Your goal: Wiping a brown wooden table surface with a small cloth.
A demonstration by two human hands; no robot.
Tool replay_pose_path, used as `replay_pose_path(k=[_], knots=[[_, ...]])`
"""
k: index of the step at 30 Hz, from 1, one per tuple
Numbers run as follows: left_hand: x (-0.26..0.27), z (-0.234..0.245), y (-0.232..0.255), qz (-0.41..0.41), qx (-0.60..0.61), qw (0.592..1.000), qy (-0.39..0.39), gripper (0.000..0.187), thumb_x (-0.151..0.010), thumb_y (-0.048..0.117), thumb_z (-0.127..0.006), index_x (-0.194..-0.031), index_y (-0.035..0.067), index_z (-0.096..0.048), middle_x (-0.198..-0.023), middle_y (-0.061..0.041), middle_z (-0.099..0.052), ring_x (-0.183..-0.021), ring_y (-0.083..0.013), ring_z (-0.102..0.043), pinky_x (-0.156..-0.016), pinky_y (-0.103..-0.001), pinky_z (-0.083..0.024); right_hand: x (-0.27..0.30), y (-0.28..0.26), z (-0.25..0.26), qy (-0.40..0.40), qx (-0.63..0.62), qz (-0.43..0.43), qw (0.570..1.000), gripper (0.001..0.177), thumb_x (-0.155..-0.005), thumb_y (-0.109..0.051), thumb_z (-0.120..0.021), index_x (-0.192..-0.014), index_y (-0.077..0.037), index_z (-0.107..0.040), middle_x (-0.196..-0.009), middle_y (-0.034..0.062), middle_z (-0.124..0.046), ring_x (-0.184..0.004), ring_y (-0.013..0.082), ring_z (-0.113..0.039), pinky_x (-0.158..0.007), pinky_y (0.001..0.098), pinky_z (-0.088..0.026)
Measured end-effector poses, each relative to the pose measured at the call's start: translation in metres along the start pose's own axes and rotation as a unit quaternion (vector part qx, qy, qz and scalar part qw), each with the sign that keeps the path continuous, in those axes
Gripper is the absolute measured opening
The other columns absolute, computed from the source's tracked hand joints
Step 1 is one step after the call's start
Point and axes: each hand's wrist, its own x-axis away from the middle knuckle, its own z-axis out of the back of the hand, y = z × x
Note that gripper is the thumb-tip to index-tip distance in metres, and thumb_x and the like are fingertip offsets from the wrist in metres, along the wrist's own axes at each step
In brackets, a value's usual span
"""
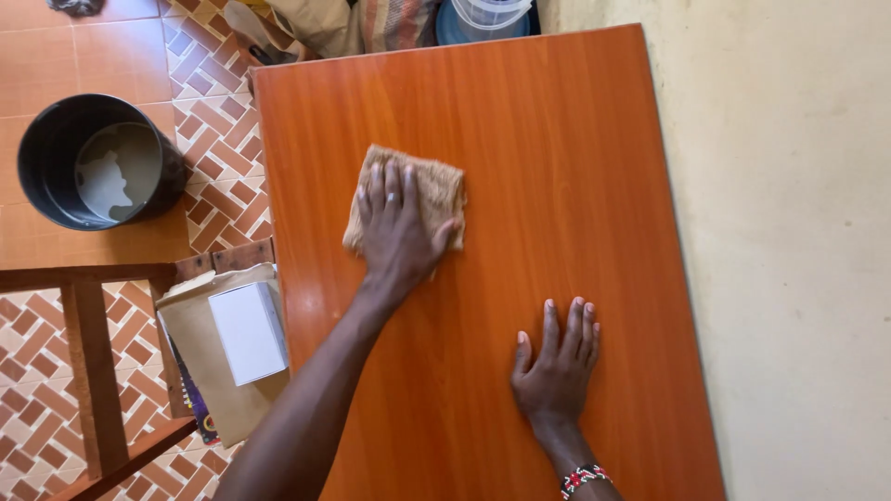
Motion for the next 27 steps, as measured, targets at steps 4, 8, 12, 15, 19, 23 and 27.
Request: replay_pose_path(k=[4, 8, 12, 15, 19, 23, 27], knots=[[-0.102, -0.005, -0.011, 0.033, -0.029, 0.996, -0.073, 0.113, -0.085, 0.067, -0.070, -0.160, -0.004, -0.022, -0.166, -0.029, -0.017, -0.157, -0.0426, -0.007, -0.126, -0.058, -0.009, 0.003, 0.000, -0.003, -0.003, 0.002, -0.010, 1.000, 0.060, -0.100, -0.033, -0.057, -0.148, 0.001, -0.047, -0.161, 0.0308, -0.032, -0.154, 0.0433, -0.026, -0.125, 0.0594, -0.023], [-0.164, -0.001, -0.027, 0.057, -0.030, 0.990, -0.123, 0.116, -0.087, 0.073, -0.063, -0.163, 0.004, -0.008, -0.171, -0.024, -0.001, -0.157, -0.0388, 0.006, -0.124, -0.059, 0.000, 0.003, 0.000, -0.003, -0.009, 0.005, -0.013, 1.000, 0.061, -0.099, -0.034, -0.057, -0.149, 0.000, -0.047, -0.161, 0.0302, -0.032, -0.154, 0.0427, -0.025, -0.125, 0.0592, -0.022], [-0.194, 0.015, -0.045, 0.049, -0.022, 0.980, -0.190, 0.122, -0.079, 0.076, -0.064, -0.165, 0.014, -0.005, -0.173, -0.013, 0.000, -0.160, -0.0298, 0.008, -0.128, -0.054, 0.002, 0.001, -0.002, -0.002, -0.008, -0.004, -0.016, 1.000, 0.061, -0.099, -0.034, -0.057, -0.149, 0.000, -0.047, -0.162, 0.0299, -0.031, -0.155, 0.0427, -0.025, -0.125, 0.0589, -0.022], [-0.180, 0.004, -0.060, -0.007, -0.001, 0.988, -0.156, 0.117, -0.084, 0.074, -0.061, -0.166, 0.010, -0.009, -0.174, -0.016, -0.004, -0.161, -0.0306, 0.007, -0.131, -0.053, 0.001, 0.003, -0.002, -0.001, -0.009, -0.008, -0.015, 1.000, 0.061, -0.099, -0.034, -0.057, -0.149, 0.000, -0.047, -0.162, 0.0296, -0.031, -0.155, 0.0427, -0.024, -0.125, 0.0587, -0.022], [-0.101, -0.006, -0.063, -0.016, -0.025, 0.999, -0.044, 0.104, -0.100, 0.068, -0.053, -0.166, 0.000, -0.011, -0.173, -0.025, -0.002, -0.160, -0.0373, 0.007, -0.128, -0.058, 0.002, 0.003, -0.001, -0.001, -0.006, -0.007, -0.016, 1.000, 0.061, -0.099, -0.035, -0.057, -0.149, -0.001, -0.047, -0.162, 0.0292, -0.032, -0.155, 0.0422, -0.024, -0.126, 0.0585, -0.022], [-0.021, 0.007, -0.056, 0.010, -0.037, 0.999, -0.028, 0.102, -0.099, 0.069, -0.048, -0.165, 0.000, -0.013, -0.173, -0.025, -0.004, -0.161, -0.0366, 0.005, -0.128, -0.056, 0.003, 0.001, -0.002, -0.002, -0.016, -0.002, -0.016, 1.000, 0.062, -0.099, -0.034, -0.056, -0.149, 0.000, -0.047, -0.162, 0.0297, -0.032, -0.155, 0.0422, -0.023, -0.125, 0.0590, -0.021], [-0.011, 0.017, -0.072, -0.053, -0.061, 0.993, -0.085, 0.107, -0.097, 0.073, -0.044, -0.162, -0.004, -0.011, -0.171, -0.027, -0.002, -0.157, -0.0387, 0.008, -0.123, -0.059, 0.005, 0.003, -0.001, -0.001, -0.021, 0.000, -0.013, 1.000, 0.062, -0.099, -0.034, -0.055, -0.149, 0.001, -0.045, -0.161, 0.0303, -0.031, -0.155, 0.0431, -0.022, -0.125, 0.0603, -0.021]])
